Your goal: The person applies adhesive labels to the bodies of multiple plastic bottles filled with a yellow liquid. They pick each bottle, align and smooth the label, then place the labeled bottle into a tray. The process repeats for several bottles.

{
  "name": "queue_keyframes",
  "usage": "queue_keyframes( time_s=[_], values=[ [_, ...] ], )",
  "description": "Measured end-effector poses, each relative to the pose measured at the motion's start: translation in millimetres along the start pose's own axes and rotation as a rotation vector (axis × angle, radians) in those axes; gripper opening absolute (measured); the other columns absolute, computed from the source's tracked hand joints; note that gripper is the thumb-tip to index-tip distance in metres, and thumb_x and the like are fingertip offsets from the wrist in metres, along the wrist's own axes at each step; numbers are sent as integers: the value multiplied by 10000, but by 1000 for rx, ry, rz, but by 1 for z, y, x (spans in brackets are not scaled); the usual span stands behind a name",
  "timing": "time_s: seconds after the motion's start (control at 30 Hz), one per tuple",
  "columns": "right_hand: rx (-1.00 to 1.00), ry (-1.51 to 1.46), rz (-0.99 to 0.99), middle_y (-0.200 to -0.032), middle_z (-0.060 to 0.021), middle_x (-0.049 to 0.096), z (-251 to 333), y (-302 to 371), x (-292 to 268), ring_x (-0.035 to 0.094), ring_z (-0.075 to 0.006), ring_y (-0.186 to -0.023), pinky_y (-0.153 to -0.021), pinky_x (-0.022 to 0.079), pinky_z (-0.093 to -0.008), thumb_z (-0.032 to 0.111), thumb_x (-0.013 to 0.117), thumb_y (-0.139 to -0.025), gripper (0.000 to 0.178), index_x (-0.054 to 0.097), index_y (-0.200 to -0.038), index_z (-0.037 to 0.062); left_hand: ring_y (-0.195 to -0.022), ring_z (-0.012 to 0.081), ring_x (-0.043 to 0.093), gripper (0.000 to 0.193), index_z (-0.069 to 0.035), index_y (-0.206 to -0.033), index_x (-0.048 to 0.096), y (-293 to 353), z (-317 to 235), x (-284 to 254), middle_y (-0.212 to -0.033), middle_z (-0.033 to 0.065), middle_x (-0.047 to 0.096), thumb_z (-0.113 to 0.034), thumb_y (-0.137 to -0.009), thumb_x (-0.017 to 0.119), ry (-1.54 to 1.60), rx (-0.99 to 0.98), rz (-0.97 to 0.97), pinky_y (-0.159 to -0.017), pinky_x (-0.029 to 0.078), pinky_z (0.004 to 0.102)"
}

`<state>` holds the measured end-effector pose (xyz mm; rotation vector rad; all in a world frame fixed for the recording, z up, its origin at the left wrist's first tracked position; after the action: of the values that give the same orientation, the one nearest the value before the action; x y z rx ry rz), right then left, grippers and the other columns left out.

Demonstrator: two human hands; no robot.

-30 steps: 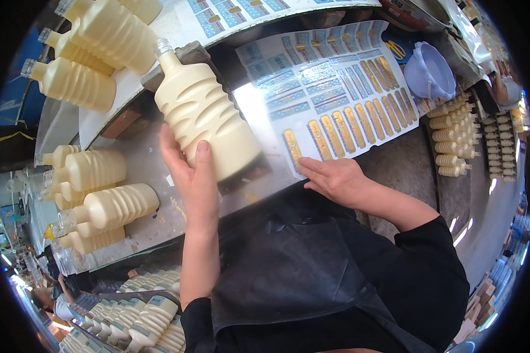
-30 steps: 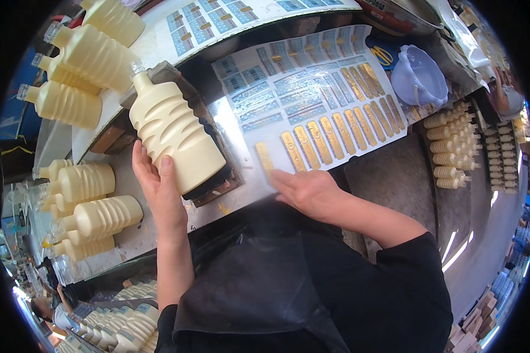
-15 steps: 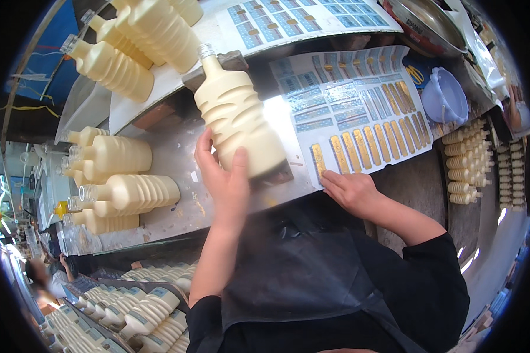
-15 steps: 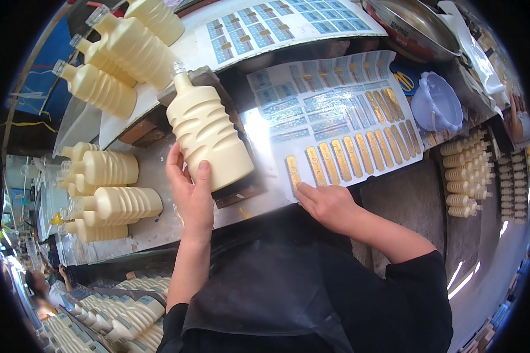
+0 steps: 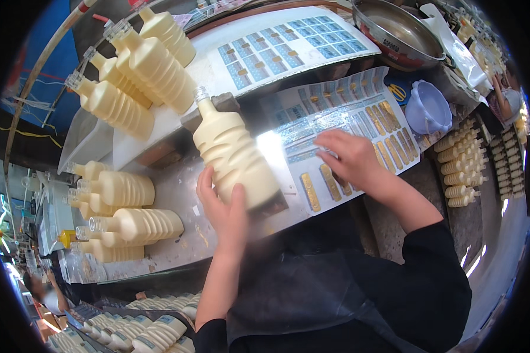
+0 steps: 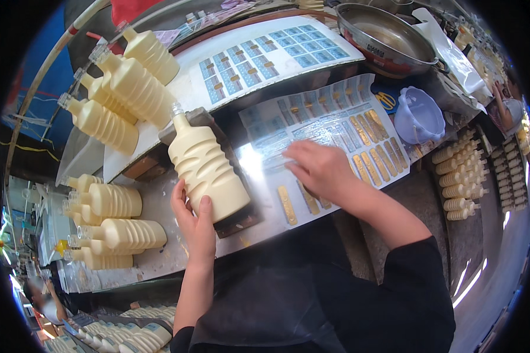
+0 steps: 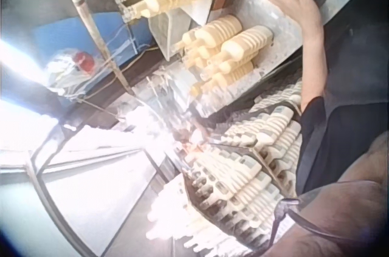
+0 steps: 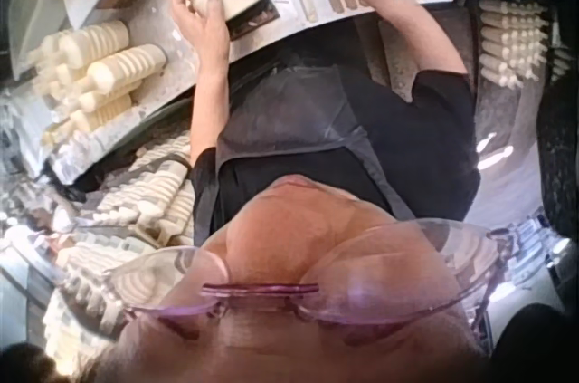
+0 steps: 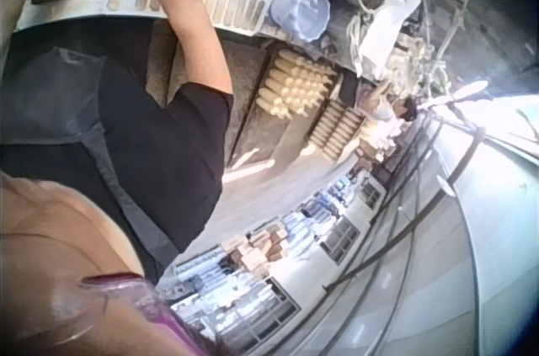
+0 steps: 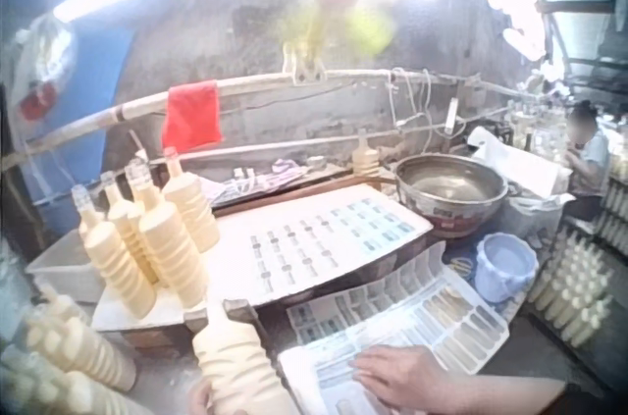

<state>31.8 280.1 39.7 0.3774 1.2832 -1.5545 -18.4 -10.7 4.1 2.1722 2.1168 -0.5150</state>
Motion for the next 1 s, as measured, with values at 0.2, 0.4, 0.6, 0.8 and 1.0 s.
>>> queue_keyframes(
  time_s=[0.2,0.4,0.6,0.8,1.0],
  values=[
    [126,65,-30,-1065,-110,734,-42,-40,5,722,-318,-913,-780,580,-396,132,716,-901,189,744,-1077,68,-1402,345,417,633,9,-1477,419,0,-2,-1,-1524,209,387,-169,-917,656,-16,32,19,-1163,366,461],
    [273,126,443,-991,-152,707,-42,8,16,703,-363,-893,-779,564,-459,161,629,-917,193,748,-1032,61,-1322,400,489,520,2,-1379,496,6,-31,1,-1474,235,460,-137,-909,673,-486,556,78,-1114,399,494],
    [383,105,472,-1019,-184,692,-26,34,32,690,-383,-885,-789,558,-482,107,632,-908,360,674,-1255,19,-1176,448,615,295,16,-1096,618,22,-54,77,-1301,272,628,-29,-806,646,-480,756,635,-1007,482,529],
    [350,219,492,-1015,-186,673,-24,41,39,698,-372,-866,-743,568,-462,63,619,-861,464,627,-1322,4,-1236,444,607,222,37,-1028,604,19,-19,123,-1320,352,594,-97,-851,611,-838,663,633,-1012,493,512],
    [320,225,569,-990,-169,657,-22,39,39,692,-375,-849,-728,564,-456,93,641,-870,453,635,-1316,15,-1236,435,607,213,32,-1034,601,19,-14,125,-1322,334,601,-88,-859,607,-844,585,708,-1009,495,509]
  ],
)
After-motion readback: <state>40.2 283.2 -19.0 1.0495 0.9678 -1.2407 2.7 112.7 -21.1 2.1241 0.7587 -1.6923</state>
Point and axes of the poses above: each hand's wrist, its own y-axis away from the middle knuckle, its own x-axis out of the palm, z = x × y, the point moved 1 cm from there along -y, towards the middle knuckle
